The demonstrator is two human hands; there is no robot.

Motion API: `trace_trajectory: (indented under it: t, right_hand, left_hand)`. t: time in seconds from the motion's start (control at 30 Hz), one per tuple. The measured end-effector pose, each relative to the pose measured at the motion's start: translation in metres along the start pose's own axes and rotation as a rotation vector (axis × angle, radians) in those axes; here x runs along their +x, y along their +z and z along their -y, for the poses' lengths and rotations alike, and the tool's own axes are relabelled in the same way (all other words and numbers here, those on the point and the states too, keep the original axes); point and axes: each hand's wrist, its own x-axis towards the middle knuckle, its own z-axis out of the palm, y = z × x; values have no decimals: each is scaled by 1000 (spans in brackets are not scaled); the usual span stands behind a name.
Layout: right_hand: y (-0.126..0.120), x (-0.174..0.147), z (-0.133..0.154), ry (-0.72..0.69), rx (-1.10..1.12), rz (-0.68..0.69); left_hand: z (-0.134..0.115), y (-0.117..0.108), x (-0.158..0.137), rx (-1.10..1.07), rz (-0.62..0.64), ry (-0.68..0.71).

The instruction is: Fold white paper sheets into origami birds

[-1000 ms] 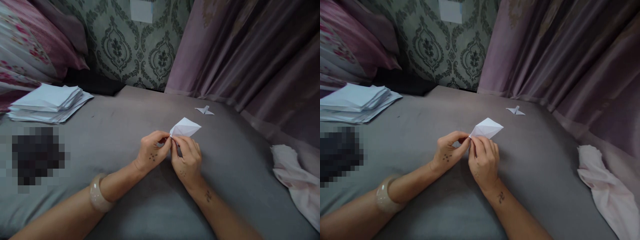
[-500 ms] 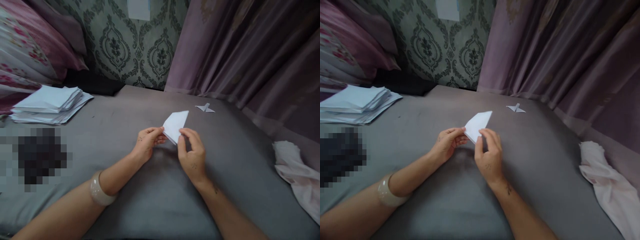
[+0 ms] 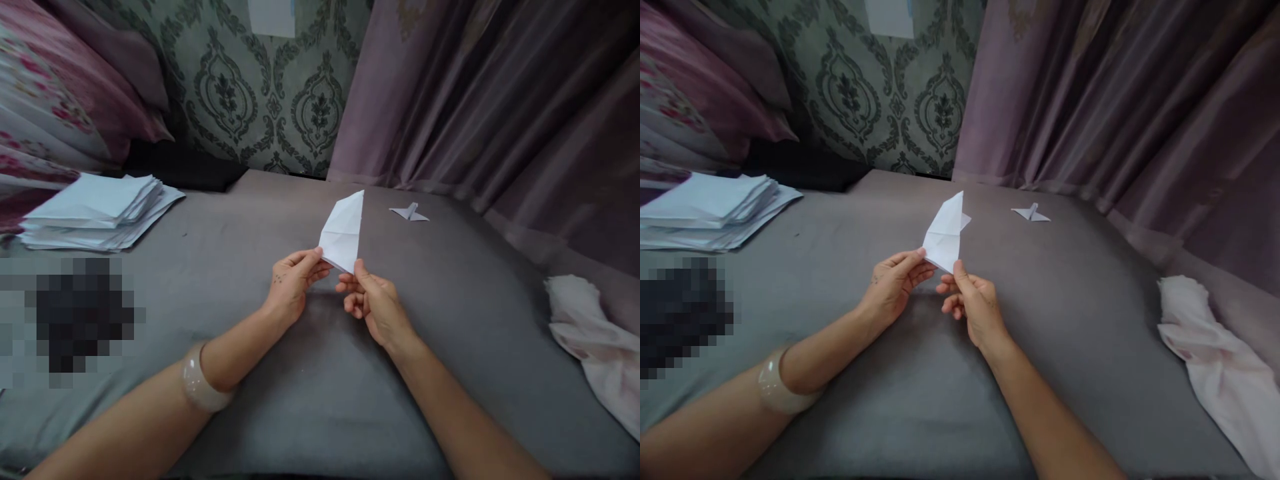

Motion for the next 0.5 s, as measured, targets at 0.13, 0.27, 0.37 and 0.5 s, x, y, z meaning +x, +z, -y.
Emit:
trace_trajectory:
  t: [0.13,0.27,0.37,0.5]
  right_hand:
    - [-3,4,-1,-5,40,-52]
    - [-6,6,-2,-61,27,-66]
    - [-8,7,-3,-104,-15,-79]
    - [-11,9,-3,-108,-71,-71]
  left_hand:
    - [2,1,-2,9,46,-25]
    - [4,1,-1,0,58,-56]
    - [4,1,-1,6,49,-66]
    - [2,2,-1,22,24,-79]
